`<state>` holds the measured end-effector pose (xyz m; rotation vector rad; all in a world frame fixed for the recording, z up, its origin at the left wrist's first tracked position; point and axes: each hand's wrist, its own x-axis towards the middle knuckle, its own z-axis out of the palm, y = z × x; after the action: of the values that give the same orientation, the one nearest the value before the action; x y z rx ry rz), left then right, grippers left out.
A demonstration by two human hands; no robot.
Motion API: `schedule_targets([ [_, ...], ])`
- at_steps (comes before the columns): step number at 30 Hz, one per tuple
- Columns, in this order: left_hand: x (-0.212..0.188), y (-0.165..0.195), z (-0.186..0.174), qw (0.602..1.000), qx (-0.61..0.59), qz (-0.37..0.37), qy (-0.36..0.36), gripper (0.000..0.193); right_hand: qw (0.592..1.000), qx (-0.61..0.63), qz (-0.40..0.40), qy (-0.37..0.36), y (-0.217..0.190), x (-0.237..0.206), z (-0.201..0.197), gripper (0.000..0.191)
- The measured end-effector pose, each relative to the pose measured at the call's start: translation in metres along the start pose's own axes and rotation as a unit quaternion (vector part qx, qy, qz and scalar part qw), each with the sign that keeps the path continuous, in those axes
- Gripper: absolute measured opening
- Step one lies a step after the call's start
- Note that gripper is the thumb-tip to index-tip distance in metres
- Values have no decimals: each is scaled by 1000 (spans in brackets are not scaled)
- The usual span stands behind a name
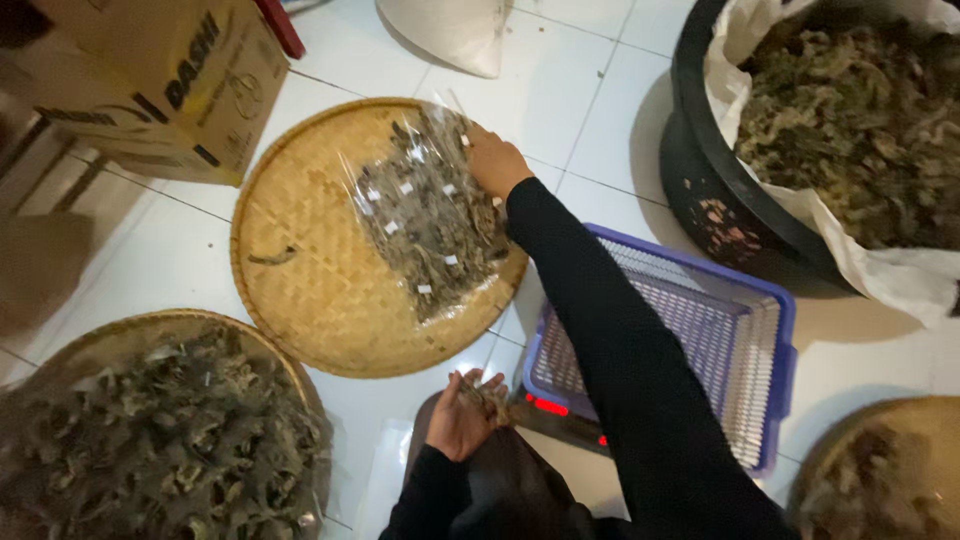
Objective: The person sits on the floor and weighs small plastic bags of dried goods on a digital scale, placing each bag on the scale to read its weight. They then move the weighed bags onto round woven trays, arranging them with the other filled bags.
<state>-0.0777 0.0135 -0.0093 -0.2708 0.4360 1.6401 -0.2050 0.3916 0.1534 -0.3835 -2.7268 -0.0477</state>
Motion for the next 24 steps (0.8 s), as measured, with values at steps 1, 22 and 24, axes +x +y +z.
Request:
schedule_targets([
  [1, 1, 1, -2, 1000, 2, 1, -14, 43, 999, -7, -35, 22, -1, -6, -14, 18],
  [22, -27, -6, -6, 990, -20, 134, -39, 52, 978, 32, 146, 143, -76, -363, -277, 9],
  [24, -29, -6, -8, 989, -11, 141, -35, 51, 975, -12, 170, 141, -83, -388, -259, 10],
])
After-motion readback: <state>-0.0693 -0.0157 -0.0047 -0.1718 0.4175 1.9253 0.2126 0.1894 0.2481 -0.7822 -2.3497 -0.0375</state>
